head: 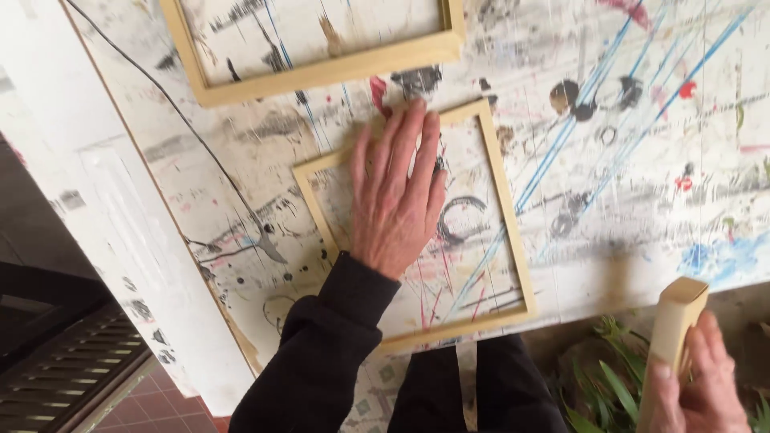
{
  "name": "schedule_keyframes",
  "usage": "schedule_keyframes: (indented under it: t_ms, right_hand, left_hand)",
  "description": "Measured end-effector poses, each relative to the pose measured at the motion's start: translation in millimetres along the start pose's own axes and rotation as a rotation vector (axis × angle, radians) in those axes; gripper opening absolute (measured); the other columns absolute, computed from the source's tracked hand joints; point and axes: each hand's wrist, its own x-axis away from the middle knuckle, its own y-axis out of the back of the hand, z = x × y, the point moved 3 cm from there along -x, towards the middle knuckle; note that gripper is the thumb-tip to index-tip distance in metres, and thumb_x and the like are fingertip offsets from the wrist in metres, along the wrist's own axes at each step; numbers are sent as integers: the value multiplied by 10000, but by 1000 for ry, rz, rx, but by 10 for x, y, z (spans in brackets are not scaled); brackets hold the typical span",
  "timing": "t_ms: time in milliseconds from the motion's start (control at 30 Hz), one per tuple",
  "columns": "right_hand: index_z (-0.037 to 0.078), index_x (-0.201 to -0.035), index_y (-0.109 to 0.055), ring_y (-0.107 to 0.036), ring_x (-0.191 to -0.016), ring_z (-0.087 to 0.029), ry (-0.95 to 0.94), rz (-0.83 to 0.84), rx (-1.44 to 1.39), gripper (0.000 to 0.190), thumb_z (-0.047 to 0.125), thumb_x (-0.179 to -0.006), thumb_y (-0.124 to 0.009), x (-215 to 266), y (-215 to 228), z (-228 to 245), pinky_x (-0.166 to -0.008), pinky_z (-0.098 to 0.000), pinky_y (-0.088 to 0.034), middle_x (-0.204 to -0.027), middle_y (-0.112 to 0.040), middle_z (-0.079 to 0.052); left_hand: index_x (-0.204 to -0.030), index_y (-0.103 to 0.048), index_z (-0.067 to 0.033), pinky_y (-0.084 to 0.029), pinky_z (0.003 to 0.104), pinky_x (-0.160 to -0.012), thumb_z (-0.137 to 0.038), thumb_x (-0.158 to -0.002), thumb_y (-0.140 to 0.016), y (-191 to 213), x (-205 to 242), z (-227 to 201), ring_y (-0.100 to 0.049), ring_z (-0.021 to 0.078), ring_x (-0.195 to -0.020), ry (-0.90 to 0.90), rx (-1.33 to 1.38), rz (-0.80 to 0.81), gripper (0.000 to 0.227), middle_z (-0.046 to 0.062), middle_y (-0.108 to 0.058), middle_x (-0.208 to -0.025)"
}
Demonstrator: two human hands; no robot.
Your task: The recorder is using a sanding block to smooth the edges and corners of a wooden picture frame.
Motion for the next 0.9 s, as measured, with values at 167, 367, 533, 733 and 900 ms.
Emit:
schedule_keyframes:
  t_ms: [167, 367, 533, 733, 900]
  right_hand:
    - [-102, -1383, -515, -574, -1307, -399, 161, 33, 200, 568, 120, -879, -651, 318, -140, -1519, -1077, -452, -497, -1444, -529, -373]
    - [-60, -1379, -567, -548, -1378, -368, -14, -28, 12, 444, 45, -953, -642, -185, -185, 389, -1131, -453, -464, -1492, -537, -324]
    - [54, -1417, -592, -558, -1392, -301, -77, 3, -30, 442, 73, -982, -664, -237, -191, 440, -1093, -408, -520, -1543, -541, -247]
    - [148, -1482, -578, -531, -1341, -271, 205, 154, 221, 524, 124, -973, -698, -521, -580, 367, -1110, -430, -470, -1619, -509, -156]
    - [123, -1500, -577, -511, -1285, -333, 370, 234, 359, 560, 131, -957, -712, -890, -852, 846, -1100, -453, -405, -1636, -485, -130]
  left_hand:
    - [-1516, -494, -49, -386, 469, -1202, -99, -995, -665, 275, -325, 140, -498, 264, -1411, -56, -9, -76, 551, 110, -499, -1549]
    - [-1376, -629, -36, -511, 405, -994, 9, -966, -673, 285, -146, 322, -601, 243, -1151, -43, -45, -34, 415, 85, -622, -1273]
    - [-1310, -664, -36, -551, 351, -933, -14, -994, -701, 700, 465, 444, -658, 225, -1048, 138, -75, -91, 320, 64, -649, -1168]
    - [-1403, -621, -63, -547, 346, -868, -104, -987, -709, 838, 1048, 361, -671, 254, -1052, 710, 158, -74, 427, 112, -634, -1253]
    - [-1343, -592, -67, -454, 446, -1077, -277, -870, -837, 581, 823, -577, -581, 335, -1239, 97, 307, -59, 572, 124, -583, -1350]
